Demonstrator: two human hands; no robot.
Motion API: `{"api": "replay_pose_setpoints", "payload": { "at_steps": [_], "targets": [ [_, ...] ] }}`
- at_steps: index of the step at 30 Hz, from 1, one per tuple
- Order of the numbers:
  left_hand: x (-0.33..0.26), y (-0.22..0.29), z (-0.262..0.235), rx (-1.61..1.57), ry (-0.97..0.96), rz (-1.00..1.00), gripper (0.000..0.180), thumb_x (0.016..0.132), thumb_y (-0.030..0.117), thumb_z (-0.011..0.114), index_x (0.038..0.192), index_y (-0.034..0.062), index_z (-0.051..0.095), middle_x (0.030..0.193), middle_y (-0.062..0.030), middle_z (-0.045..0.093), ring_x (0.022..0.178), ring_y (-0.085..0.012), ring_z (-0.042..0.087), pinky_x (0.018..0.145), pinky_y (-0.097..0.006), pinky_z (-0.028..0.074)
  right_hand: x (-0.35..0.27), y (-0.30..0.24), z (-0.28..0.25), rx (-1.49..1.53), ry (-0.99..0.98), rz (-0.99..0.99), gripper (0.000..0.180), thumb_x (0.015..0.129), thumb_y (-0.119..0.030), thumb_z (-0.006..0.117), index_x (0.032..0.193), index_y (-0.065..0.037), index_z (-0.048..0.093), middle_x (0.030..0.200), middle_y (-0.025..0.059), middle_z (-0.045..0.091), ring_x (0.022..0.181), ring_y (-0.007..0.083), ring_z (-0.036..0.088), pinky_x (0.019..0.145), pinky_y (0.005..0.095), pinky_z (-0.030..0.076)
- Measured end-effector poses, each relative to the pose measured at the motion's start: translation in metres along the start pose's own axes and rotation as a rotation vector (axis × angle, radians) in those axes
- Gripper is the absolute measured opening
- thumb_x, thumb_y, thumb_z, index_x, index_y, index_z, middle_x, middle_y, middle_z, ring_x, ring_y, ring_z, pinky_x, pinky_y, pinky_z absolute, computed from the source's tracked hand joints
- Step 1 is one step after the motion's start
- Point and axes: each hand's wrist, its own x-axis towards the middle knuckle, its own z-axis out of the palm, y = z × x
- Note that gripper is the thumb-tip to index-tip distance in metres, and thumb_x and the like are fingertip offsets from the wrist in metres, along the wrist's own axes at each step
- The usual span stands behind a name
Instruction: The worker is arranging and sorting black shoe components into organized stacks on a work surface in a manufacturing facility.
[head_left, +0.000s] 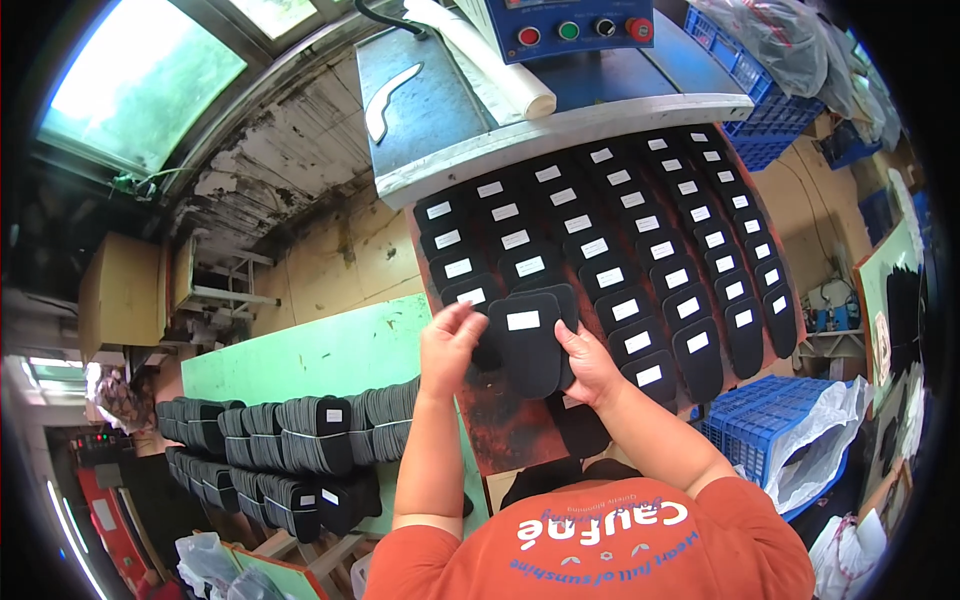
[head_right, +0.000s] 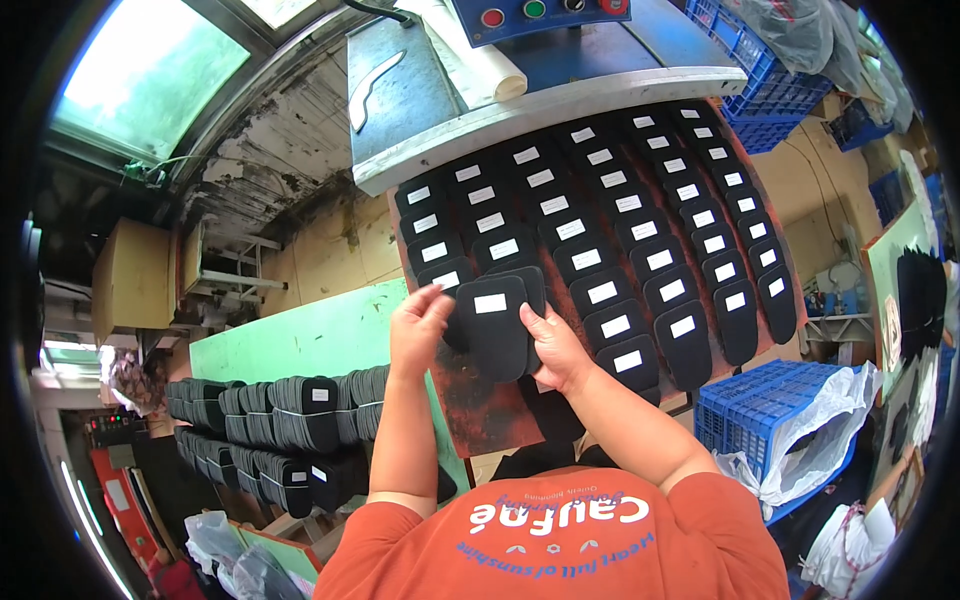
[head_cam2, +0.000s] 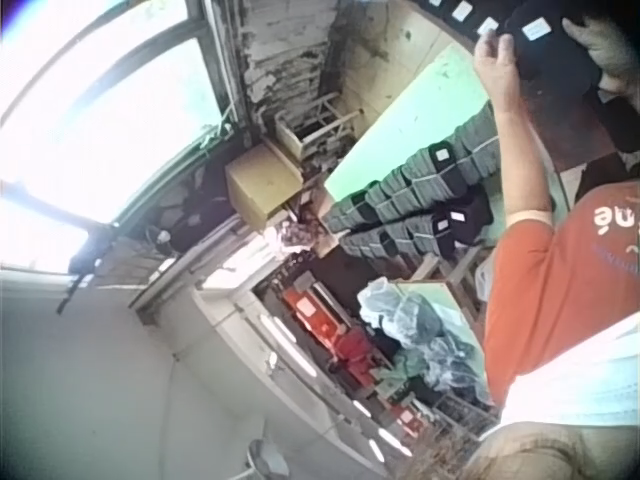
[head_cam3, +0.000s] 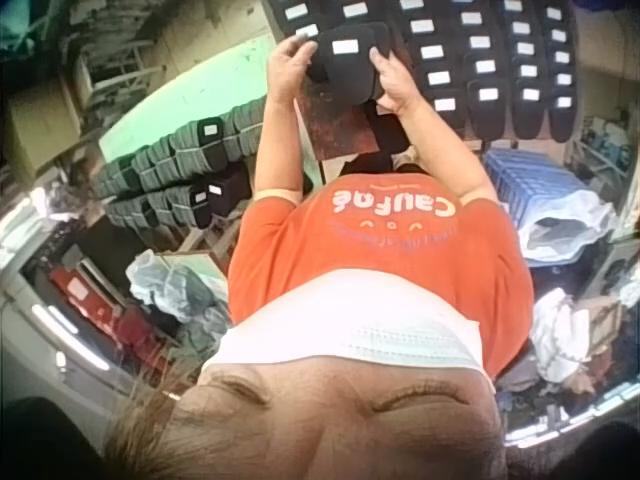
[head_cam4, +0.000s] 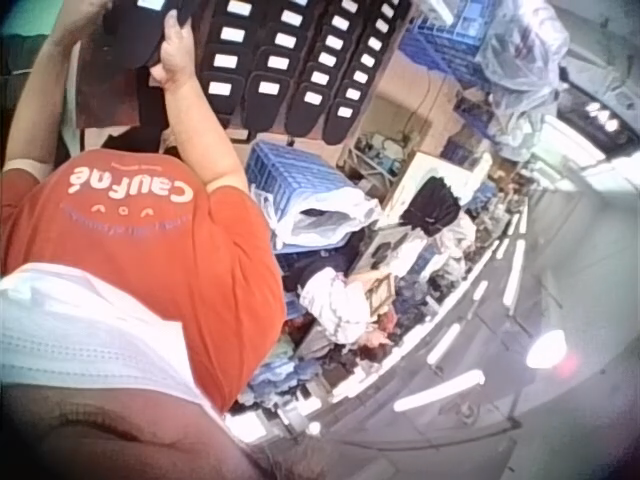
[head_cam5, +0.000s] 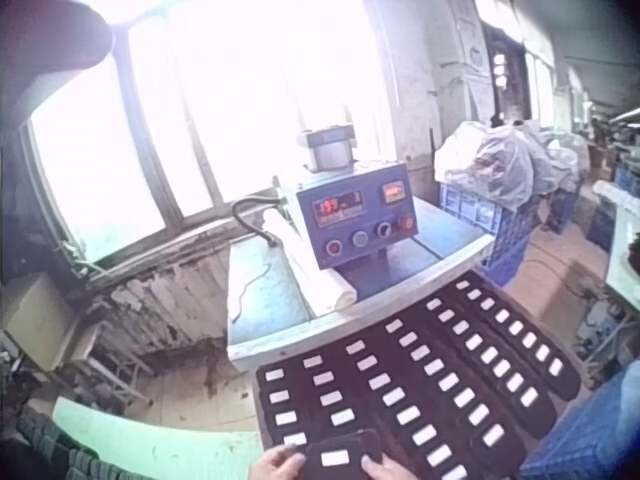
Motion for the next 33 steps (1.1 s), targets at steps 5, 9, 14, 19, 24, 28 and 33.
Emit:
{"api": "replay_pose_setpoints", "payload": {
  "at_steps": [5, 9, 14, 19, 24, 28, 33],
  "targets": [
    [-0.017, -0.021, -0.023, -0.170, 0.033, -0.037, 0.019, 0.079, 0.003, 0.064, 0.097, -0.0015, 0.060, 0.078, -0.0017, 0.062, 0.062, -0.0042, 0.052, 0.054, -0.018, 0.041, -0.012, -0.012, 0.007, 0.024, -0.080, 0.080, 0.053, 0.095, -0.045, 0.028, 0.125, -0.004, 0.043, 0.122, 0.0136, 0.051, 0.109, 0.0251, 0.053, 0.092, 0.0389, 0.045],
    [-0.013, -0.043, -0.038, 0.191, 0.168, 0.101, 0.021, 0.079, 0.005, 0.064, 0.099, -0.0018, 0.061, 0.080, -0.0016, 0.062, 0.064, -0.0067, 0.053, 0.057, -0.022, 0.044, -0.018, -0.014, -0.015, 0.025, -0.167, 0.081, 0.046, 0.097, -0.036, 0.028, 0.127, -0.003, 0.040, 0.123, 0.0149, 0.049, 0.112, 0.0275, 0.051, 0.094, 0.0404, 0.044],
    [-0.048, -0.015, 0.010, 0.077, 0.036, 0.062, 0.028, 0.079, 0.009, 0.067, 0.102, -0.0035, 0.059, 0.077, -0.0001, 0.060, 0.064, -0.0072, 0.052, 0.058, -0.023, 0.045, -0.032, 0.004, -0.009, 0.062, -0.022, 0.074, 0.034, 0.097, -0.025, 0.035, 0.123, -0.004, 0.041, 0.117, 0.0100, 0.053, 0.105, 0.0214, 0.055, 0.090, 0.0369, 0.047],
    [-0.070, -0.025, -0.003, -0.104, 0.094, -0.010, 0.021, 0.079, 0.002, 0.064, 0.099, -0.0031, 0.059, 0.080, -0.0022, 0.062, 0.064, -0.0051, 0.053, 0.056, -0.018, 0.043, -0.048, -0.003, -0.012, 0.018, -0.058, 0.022, 0.045, 0.097, -0.035, 0.028, 0.126, -0.003, 0.040, 0.121, 0.0141, 0.051, 0.110, 0.0271, 0.053, 0.090, 0.0405, 0.047],
    [-0.065, -0.055, -0.031, 0.201, 0.216, 0.028, 0.024, 0.080, 0.005, 0.064, 0.101, -0.0034, 0.059, 0.083, -0.0045, 0.063, 0.066, -0.0071, 0.054, 0.059, -0.020, 0.045, -0.067, -0.013, -0.015, -0.044, -0.064, 0.062, 0.041, 0.097, -0.033, 0.030, 0.121, -0.002, 0.042, 0.108, 0.0158, 0.055, 0.095, 0.0285, 0.060, 0.076, 0.0430, 0.054],
    [-0.090, -0.037, 0.009, 0.044, 0.198, 0.207, 0.028, 0.080, 0.007, 0.066, 0.106, -0.0010, 0.059, 0.081, -0.0009, 0.059, 0.061, -0.0059, 0.051, 0.054, -0.020, 0.042, -0.083, 0.010, -0.010, -0.106, -0.099, 0.132, 0.034, 0.097, -0.028, 0.034, 0.122, -0.007, 0.038, 0.108, 0.0152, 0.055, 0.089, 0.0259, 0.061, 0.072, 0.0411, 0.055],
    [-0.121, -0.033, 0.015, -0.136, 0.095, 0.023, 0.025, 0.081, 0.000, 0.060, 0.105, -0.0040, 0.059, 0.081, -0.0016, 0.062, 0.063, -0.0037, 0.052, 0.054, -0.017, 0.041, -0.107, 0.026, -0.019, -0.167, -0.105, 0.262, 0.041, 0.097, -0.031, 0.034, 0.130, -0.008, 0.031, 0.110, 0.0154, 0.053, 0.098, 0.0298, 0.057, 0.083, 0.0445, 0.049]
  ]
}}
